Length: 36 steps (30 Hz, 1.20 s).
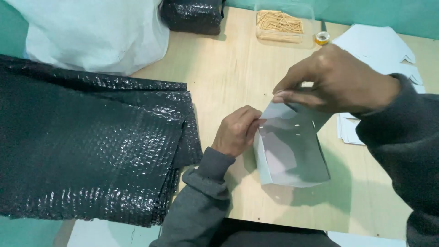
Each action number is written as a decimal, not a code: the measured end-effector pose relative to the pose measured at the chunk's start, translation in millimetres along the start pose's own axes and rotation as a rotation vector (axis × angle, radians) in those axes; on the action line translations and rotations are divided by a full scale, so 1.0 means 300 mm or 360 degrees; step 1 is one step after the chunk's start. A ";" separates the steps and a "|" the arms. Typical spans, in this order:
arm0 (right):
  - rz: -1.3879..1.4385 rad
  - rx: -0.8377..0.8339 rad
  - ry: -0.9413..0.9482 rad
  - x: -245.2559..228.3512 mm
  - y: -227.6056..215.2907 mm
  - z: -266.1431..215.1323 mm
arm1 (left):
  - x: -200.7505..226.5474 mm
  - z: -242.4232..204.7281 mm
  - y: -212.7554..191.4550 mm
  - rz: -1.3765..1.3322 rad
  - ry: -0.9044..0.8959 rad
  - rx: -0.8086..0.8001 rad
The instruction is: The person folds a pre-cut white cardboard template into a small box by hand, creasing the edges and tucking the flaps to form the sides and base. The finished box is then placed into a black padded mailer bag.
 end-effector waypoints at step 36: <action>-0.0651 0.0679 -0.0592 -0.051 0.094 -0.410 | 0.277 0.262 -0.040 0.0182 0.0278 -0.0242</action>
Point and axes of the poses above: each hand's wrist, its own z-axis towards the middle knuckle, its own y-axis out of the palm, x = y × z, the point moved 8 cm from there along z, towards the middle knuckle, and after that the axes turned 7 degrees about z, right-handed, at the moved point
